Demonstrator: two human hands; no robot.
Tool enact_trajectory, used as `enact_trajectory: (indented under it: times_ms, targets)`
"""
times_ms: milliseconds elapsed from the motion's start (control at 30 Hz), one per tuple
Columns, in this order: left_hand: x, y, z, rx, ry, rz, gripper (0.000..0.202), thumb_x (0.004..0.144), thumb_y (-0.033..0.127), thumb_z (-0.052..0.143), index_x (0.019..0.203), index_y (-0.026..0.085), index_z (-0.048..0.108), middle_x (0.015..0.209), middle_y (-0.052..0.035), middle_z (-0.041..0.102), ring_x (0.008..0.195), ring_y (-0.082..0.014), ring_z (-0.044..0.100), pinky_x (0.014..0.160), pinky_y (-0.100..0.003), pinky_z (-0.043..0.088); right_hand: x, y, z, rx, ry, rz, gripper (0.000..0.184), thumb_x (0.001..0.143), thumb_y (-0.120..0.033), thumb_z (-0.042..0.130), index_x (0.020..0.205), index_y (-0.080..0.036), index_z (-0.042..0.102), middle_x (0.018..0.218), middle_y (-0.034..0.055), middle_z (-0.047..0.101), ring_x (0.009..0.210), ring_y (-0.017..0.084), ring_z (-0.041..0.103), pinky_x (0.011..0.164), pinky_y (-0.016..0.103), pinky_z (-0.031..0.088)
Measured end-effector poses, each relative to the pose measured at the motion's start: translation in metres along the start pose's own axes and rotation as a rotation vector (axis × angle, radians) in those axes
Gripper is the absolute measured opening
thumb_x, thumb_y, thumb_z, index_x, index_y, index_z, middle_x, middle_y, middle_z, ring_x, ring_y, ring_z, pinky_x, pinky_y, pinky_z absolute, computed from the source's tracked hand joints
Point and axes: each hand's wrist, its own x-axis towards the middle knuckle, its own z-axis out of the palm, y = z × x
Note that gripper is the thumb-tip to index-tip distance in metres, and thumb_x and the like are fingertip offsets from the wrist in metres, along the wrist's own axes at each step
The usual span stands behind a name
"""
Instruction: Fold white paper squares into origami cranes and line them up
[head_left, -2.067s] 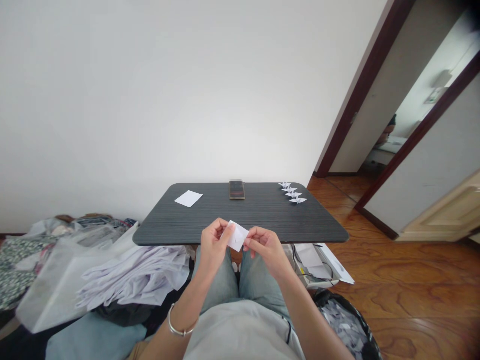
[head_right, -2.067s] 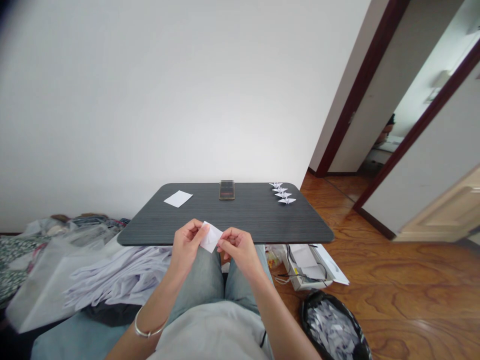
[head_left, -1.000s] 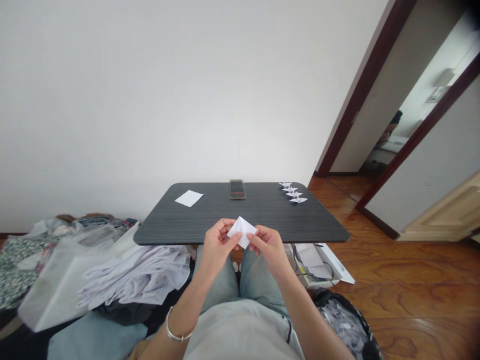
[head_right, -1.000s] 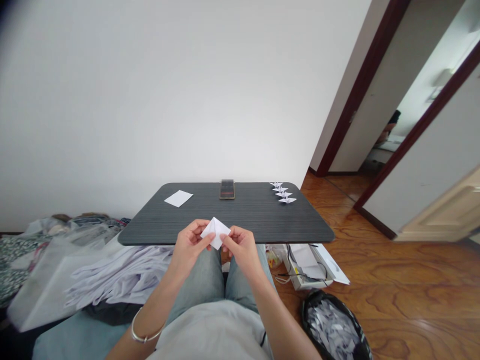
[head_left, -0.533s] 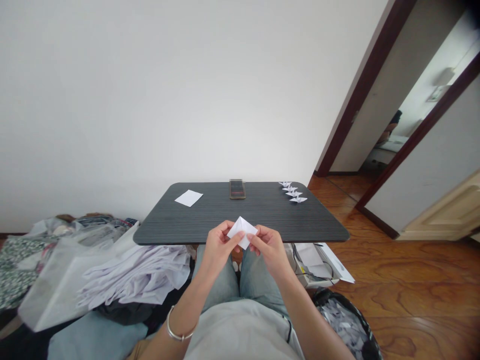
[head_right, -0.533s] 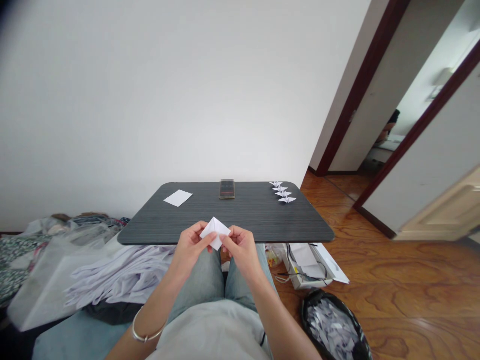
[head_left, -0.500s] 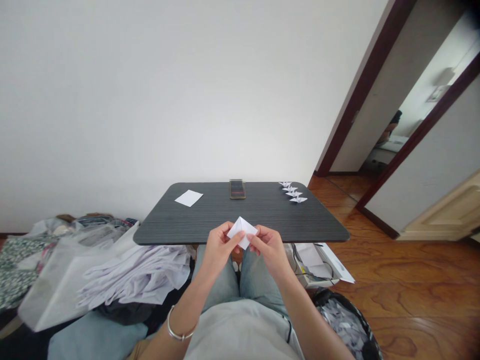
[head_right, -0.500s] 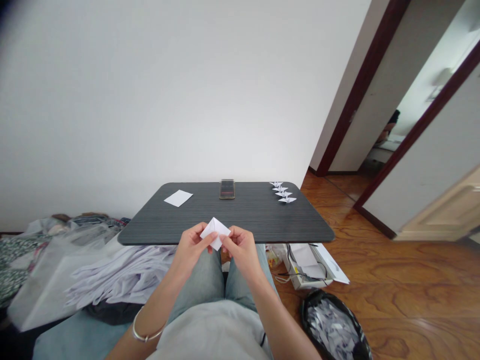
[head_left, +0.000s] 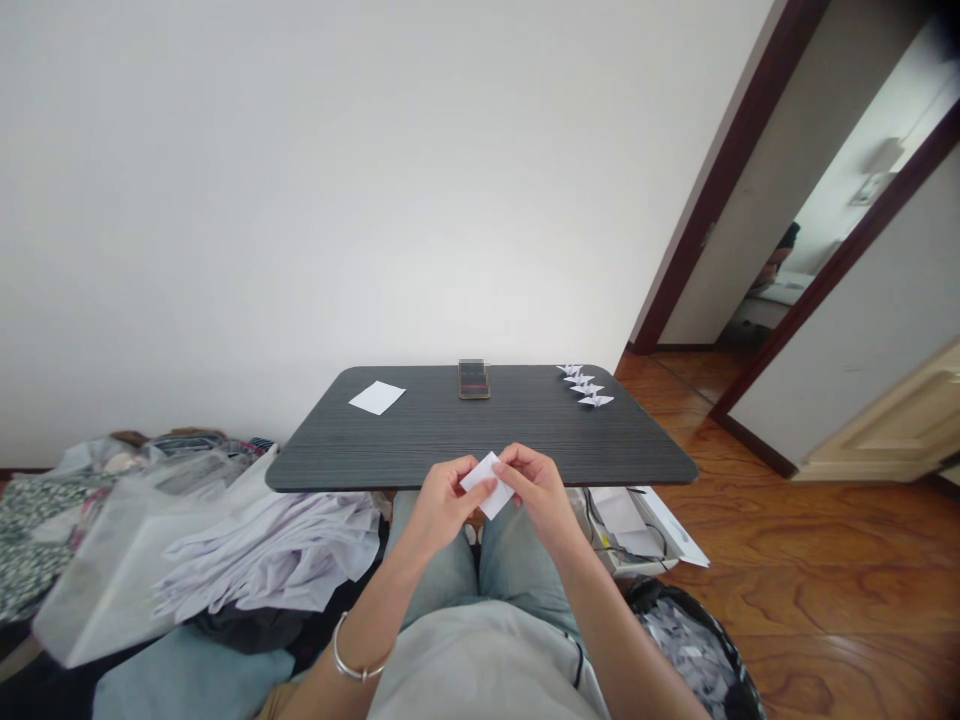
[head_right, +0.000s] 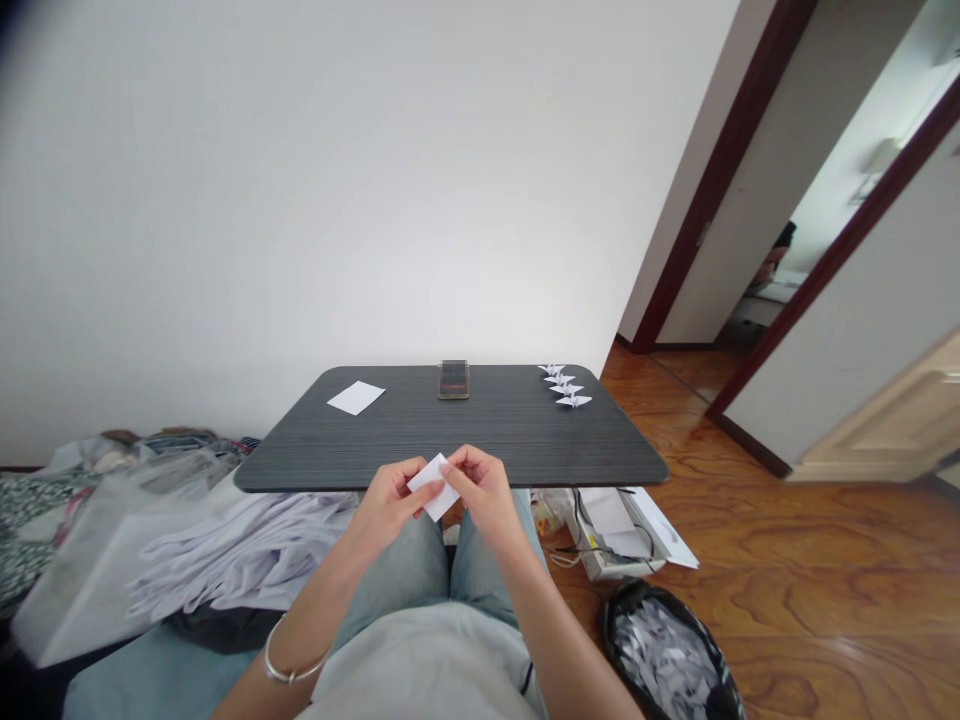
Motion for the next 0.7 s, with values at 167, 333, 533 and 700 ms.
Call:
enact_trajectory:
  times_ms: [167, 333, 533, 700]
  targets:
    - [-0.0007, 0.0033, 0.0009, -0.020, -0.022, -0.037, 0.032, 0.071, 0.040, 0.062, 0.057, 0.015, 0.046, 0.047, 0.0064, 0.042, 0.043, -0.0061, 0.034, 0.042, -0.019, 0.022, -0.0025, -0.0014, 0.0006, 0.055, 0.008, 0.026, 0.024, 0.070, -0.034, 0.065, 0.060, -0.018, 0.050, 0.049, -0.0060, 0.045, 0.041, 0.006, 0.034, 0.038, 0.018, 0.024]
    - [-0.0008, -0.0003, 0.0012, -0.077, -0.039, -0.055, 0.031, 0.069, 0.040, 0.064, 0.059, 0.015, 0.048, 0.048, 0.0058, 0.044, 0.043, -0.0065, 0.036, 0.042, -0.019, 0.024, -0.0026, -0.0002, 0.0001, 0.080, 0.011, 0.044, 0.023, 0.070, -0.035, 0.064, 0.060, -0.018, 0.051, 0.049, -0.0061, 0.046, 0.041, 0.007, 0.035, 0.038, 0.019, 0.023]
    - [-0.0004, 0.0002, 0.0025, -0.083, -0.047, -0.071, 0.031, 0.068, 0.040, 0.064, 0.059, 0.016, 0.047, 0.048, 0.0060, 0.043, 0.042, -0.0063, 0.037, 0.041, -0.018, 0.025, -0.0020, -0.0007, -0.0002, 0.093, 0.008, 0.032, 0.019, 0.070, -0.031, 0.064, 0.061, -0.018, 0.055, 0.049, -0.0057, 0.047, 0.041, 0.007, 0.037, 0.040, 0.019, 0.026]
    - [-0.0011, 0.0019, 0.0023, -0.070, -0.061, -0.062, 0.032, 0.069, 0.040, 0.064, 0.059, 0.016, 0.046, 0.048, 0.0064, 0.042, 0.042, -0.0061, 0.037, 0.041, -0.018, 0.025, -0.0022, 0.0001, 0.0000, 0.105, 0.021, 0.019, 0.019, 0.070, -0.031, 0.064, 0.059, -0.018, 0.054, 0.050, -0.0053, 0.048, 0.041, 0.007, 0.038, 0.040, 0.019, 0.027]
